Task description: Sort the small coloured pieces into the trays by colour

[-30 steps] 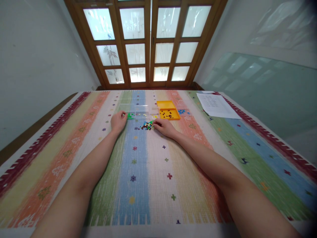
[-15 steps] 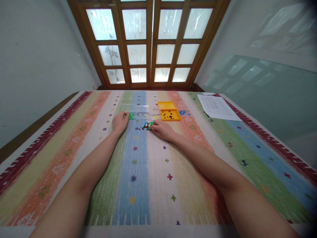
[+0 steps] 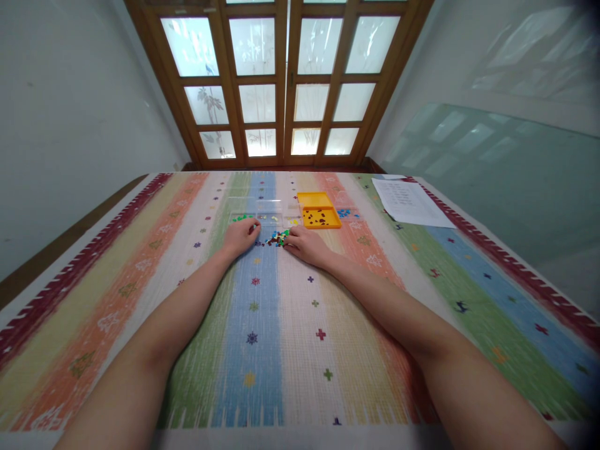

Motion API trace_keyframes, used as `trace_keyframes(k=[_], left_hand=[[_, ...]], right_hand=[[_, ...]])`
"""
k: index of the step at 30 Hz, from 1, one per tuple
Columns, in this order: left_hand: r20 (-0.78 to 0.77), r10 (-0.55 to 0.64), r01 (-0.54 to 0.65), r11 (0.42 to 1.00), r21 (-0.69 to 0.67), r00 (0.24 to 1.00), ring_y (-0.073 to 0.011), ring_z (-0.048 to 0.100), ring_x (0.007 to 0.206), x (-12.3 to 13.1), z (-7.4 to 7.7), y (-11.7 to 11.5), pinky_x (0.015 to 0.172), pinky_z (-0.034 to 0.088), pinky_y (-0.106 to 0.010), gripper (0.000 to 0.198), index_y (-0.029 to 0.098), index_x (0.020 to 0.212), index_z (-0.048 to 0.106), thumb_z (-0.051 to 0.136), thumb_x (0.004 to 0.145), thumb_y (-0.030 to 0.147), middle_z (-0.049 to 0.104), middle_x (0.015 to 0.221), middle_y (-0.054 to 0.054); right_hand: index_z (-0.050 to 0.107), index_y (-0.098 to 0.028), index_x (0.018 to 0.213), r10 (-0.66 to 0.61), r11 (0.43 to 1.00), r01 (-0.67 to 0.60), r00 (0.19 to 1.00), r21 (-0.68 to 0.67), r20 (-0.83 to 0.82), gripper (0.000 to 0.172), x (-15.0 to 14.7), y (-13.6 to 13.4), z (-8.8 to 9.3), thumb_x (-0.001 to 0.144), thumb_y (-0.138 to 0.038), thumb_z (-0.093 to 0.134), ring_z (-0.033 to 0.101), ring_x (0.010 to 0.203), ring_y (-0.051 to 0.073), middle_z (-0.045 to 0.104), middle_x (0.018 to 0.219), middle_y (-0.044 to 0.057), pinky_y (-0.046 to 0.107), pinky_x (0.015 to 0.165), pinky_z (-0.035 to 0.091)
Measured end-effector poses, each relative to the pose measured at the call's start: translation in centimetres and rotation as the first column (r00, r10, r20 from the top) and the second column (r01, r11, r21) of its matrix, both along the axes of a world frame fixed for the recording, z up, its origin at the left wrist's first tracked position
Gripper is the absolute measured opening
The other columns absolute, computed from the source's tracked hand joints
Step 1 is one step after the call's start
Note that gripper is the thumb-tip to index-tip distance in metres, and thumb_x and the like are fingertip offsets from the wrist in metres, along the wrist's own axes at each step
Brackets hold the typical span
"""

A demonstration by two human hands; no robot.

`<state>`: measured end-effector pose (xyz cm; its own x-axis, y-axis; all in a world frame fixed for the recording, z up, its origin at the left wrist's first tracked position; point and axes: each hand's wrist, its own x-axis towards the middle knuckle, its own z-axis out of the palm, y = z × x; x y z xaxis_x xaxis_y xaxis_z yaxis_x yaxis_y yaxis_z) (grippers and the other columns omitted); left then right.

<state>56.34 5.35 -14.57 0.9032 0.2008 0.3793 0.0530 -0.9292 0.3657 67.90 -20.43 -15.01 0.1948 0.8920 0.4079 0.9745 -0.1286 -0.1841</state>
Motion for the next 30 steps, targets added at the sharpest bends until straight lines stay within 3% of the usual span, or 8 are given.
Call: trace_keyframes(k=[5, 8, 14, 20, 23, 30], left_hand=[[-0.033, -0.114, 0.115, 0.993, 0.017, 0.993, -0.0201, 0.059, 0.074, -0.2, -0.1, -0.1, 0.069, 0.036, -0.032, 0.022, 0.022, 0.1, 0.074, 0.055, 0.098, 0.033, 0.07, 0.082, -0.003], [-0.045, -0.144, 0.145, 0.989, 0.019, 0.989, -0.0201, 0.059, 0.074, -0.3, -0.2, -0.1, 0.069, 0.037, -0.032, 0.023, 0.022, 0.099, 0.074, 0.054, 0.099, 0.034, 0.07, 0.083, -0.003], [-0.069, -0.237, 0.237, 0.972, -0.006, 0.969, -0.019, 0.06, 0.074, -0.7, -0.1, 0.1, 0.07, 0.039, -0.031, 0.024, 0.022, 0.098, 0.076, 0.056, 0.097, 0.034, 0.07, 0.082, -0.003], [-0.113, -0.326, 0.317, 0.944, -0.088, 0.939, -0.0175, 0.06, 0.073, -0.7, -0.1, 0.2, 0.07, 0.041, -0.029, 0.023, 0.021, 0.096, 0.077, 0.057, 0.085, 0.021, 0.07, 0.081, -0.002], [-0.128, -0.339, 0.329, 0.939, -0.097, 0.932, -0.0174, 0.059, 0.072, -0.8, 0.0, 0.1, 0.07, 0.041, -0.029, 0.025, 0.02, 0.095, 0.077, 0.056, 0.082, 0.02, 0.069, 0.079, -0.002], [-0.178, -0.376, 0.364, 0.926, -0.095, 0.909, -0.0183, 0.058, 0.07, -1.2, 0.9, -0.3, 0.068, 0.041, -0.03, 0.025, 0.023, 0.097, 0.076, 0.059, 0.079, 0.023, 0.065, 0.074, 0.0]], right_hand=[[0.073, -0.022, 0.098, -0.023, 0.998, 0.025, 0.999, 0.059, -0.028, 0.012, 0.7, 0.0, -0.2, 0.103, -0.026, 0.063, 0.056, 0.096, 0.023, 0.064, 0.1, 0.007, 0.033, 0.082, 0.042], [0.073, -0.022, 0.096, -0.139, 0.972, 0.157, 0.984, 0.177, -0.11, 0.014, 1.8, -0.4, -0.1, 0.103, -0.029, 0.062, 0.058, 0.098, 0.024, 0.065, 0.099, 0.008, 0.035, 0.086, 0.044], [0.073, -0.021, 0.093, -0.447, 0.809, 0.511, 0.856, 0.291, -0.26, 0.017, 5.2, -1.9, 0.0, 0.1, -0.03, 0.06, 0.061, 0.099, 0.027, 0.069, 0.099, 0.01, 0.039, 0.088, 0.046], [0.075, -0.02, 0.093, -0.59, 0.707, 0.663, 0.744, 0.245, -0.312, 0.022, 7.4, -2.6, -0.9, 0.098, -0.031, 0.057, 0.063, 0.095, 0.029, 0.073, 0.1, 0.012, 0.041, 0.085, 0.046], [0.075, -0.019, 0.094, -0.592, 0.71, 0.665, 0.742, 0.231, -0.316, 0.025, 7.3, -2.4, -1.1, 0.099, -0.032, 0.054, 0.063, 0.095, 0.029, 0.074, 0.101, 0.013, 0.041, 0.085, 0.047], [0.073, -0.021, 0.091, -0.481, 0.786, 0.56, 0.82, 0.262, -0.309, 0.022, 6.1, -1.8, -0.8, 0.099, -0.032, 0.056, 0.063, 0.091, 0.028, 0.073, 0.097, 0.011, 0.04, 0.082, 0.047]])
